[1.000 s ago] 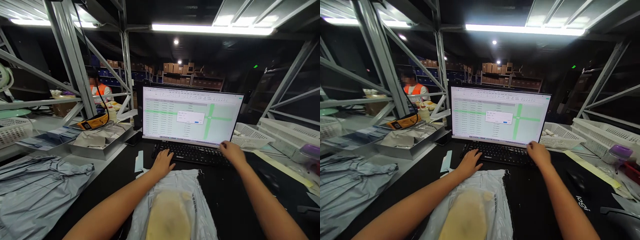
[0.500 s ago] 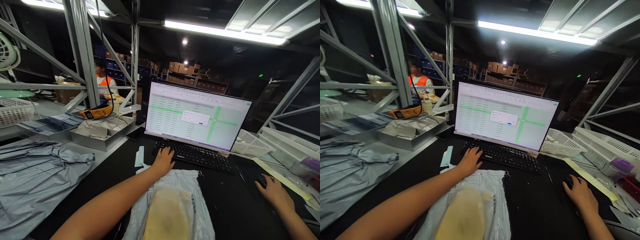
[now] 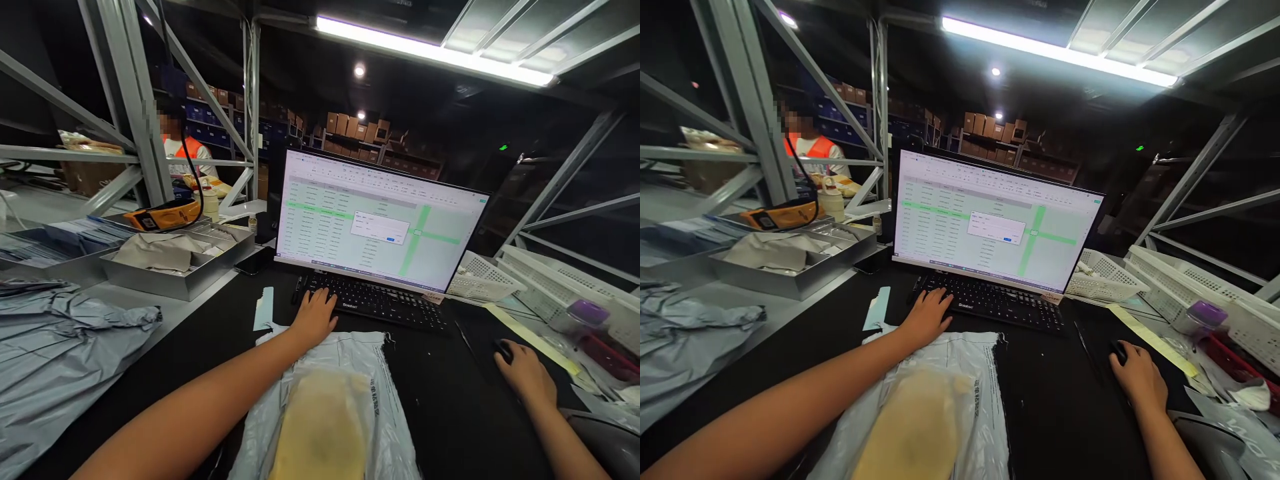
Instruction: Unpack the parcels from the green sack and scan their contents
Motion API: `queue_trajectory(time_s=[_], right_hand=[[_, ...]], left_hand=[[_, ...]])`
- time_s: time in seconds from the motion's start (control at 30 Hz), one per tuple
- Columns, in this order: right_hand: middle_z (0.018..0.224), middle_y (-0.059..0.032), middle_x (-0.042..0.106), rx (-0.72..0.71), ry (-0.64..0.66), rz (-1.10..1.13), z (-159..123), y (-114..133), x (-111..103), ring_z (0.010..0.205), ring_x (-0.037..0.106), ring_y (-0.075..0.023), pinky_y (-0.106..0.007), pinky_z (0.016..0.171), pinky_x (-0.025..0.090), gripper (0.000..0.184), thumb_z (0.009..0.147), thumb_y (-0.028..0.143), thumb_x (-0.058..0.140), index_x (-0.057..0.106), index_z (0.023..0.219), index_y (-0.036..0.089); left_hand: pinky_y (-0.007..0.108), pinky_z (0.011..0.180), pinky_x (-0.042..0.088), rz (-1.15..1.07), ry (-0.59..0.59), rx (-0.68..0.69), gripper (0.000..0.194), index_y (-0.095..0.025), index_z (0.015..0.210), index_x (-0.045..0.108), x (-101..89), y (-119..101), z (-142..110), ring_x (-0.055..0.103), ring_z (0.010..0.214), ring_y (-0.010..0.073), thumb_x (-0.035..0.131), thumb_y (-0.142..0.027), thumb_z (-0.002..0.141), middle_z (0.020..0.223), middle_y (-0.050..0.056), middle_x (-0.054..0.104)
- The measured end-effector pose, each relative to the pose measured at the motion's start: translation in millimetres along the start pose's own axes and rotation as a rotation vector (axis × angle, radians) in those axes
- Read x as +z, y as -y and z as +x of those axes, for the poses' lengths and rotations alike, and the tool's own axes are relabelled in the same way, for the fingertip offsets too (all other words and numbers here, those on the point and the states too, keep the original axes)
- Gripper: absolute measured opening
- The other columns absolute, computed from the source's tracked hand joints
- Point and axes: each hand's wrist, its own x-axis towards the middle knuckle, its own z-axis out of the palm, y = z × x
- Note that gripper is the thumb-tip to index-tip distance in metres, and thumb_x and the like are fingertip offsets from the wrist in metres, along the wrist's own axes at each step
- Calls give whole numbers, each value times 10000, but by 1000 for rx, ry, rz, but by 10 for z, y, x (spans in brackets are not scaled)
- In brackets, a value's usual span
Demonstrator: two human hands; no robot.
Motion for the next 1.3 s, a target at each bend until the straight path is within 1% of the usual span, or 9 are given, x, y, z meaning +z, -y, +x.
queue_trajectory(time_s=[0.17, 0.27, 0.43, 0.57, 0.67, 0.83, 1.07, 1.2, 1.3], right_hand=[[1333, -135, 596, 38, 33, -28, -47, 59, -98, 1111, 638, -350, -471, 870, 539, 547, 892, 525, 383, 631, 1308, 271], [1336, -138, 595, 37, 30, -11, -34, 45, -79, 1111, 635, -348, -472, 858, 540, 546, 892, 519, 398, 644, 1301, 255], [1254, -131, 615, -34, -58, 36, 28, -100, 103, 1130, 621, -323, -440, 945, 519, 535, 877, 516, 412, 662, 1243, 217], [1221, -145, 612, -50, -87, 19, 59, -159, 197, 1137, 610, -337, -452, 957, 514, 569, 875, 528, 405, 627, 1283, 199], [1178, -170, 613, -61, -89, 22, 86, -148, 207, 1148, 603, -342, -457, 989, 501, 598, 864, 499, 409, 603, 1309, 150], [1162, -207, 620, -40, -68, 55, 95, -102, 143, 1174, 590, -356, -452, 1027, 484, 584, 833, 453, 448, 636, 1252, 92], [1202, -177, 608, 9, -59, 14, 5, -40, 51, 1128, 616, -350, -464, 985, 505, 552, 865, 492, 449, 631, 1266, 159], [1211, -173, 601, 12, -51, -5, -17, -26, 22, 1149, 608, -343, -448, 964, 510, 547, 877, 481, 440, 625, 1283, 165], [1252, -156, 587, 34, -18, -17, -25, -31, -1, 1098, 632, -335, -447, 900, 530, 547, 889, 511, 434, 618, 1304, 207]], left_hand=[[588, 1207, 295, 13, 6, 8, 540, -121, 1454, 511, -3, -8, 9, 414, 1439, 358, 560, -298, 946, 1544, 229, 449], [584, 1207, 298, 27, 20, 4, 543, -125, 1461, 503, -23, -16, 11, 412, 1440, 354, 561, -299, 950, 1548, 223, 447], [576, 1214, 291, 40, 52, -2, 551, -125, 1480, 483, -49, -23, 10, 399, 1452, 347, 546, -314, 966, 1560, 211, 435], [573, 1220, 286, 38, 52, -6, 551, -132, 1482, 483, -45, -22, 10, 394, 1457, 344, 548, -319, 968, 1561, 205, 435], [577, 1221, 285, 41, 55, -9, 550, -130, 1482, 485, -43, -22, 7, 394, 1457, 345, 550, -317, 969, 1562, 205, 435], [572, 1219, 290, 58, 50, -4, 543, -131, 1481, 485, -38, -20, 2, 396, 1455, 338, 544, -319, 975, 1558, 198, 443], [572, 1212, 303, 76, 37, 9, 536, -125, 1469, 498, -31, -26, 9, 417, 1441, 341, 553, -311, 970, 1551, 200, 452], [569, 1209, 311, 77, 33, 7, 525, -124, 1457, 513, -39, -30, 19, 425, 1435, 342, 558, -305, 966, 1542, 201, 464], [569, 1207, 314, 80, 34, 7, 517, -122, 1454, 517, -41, -27, 22, 428, 1434, 342, 548, -301, 970, 1542, 203, 463]])
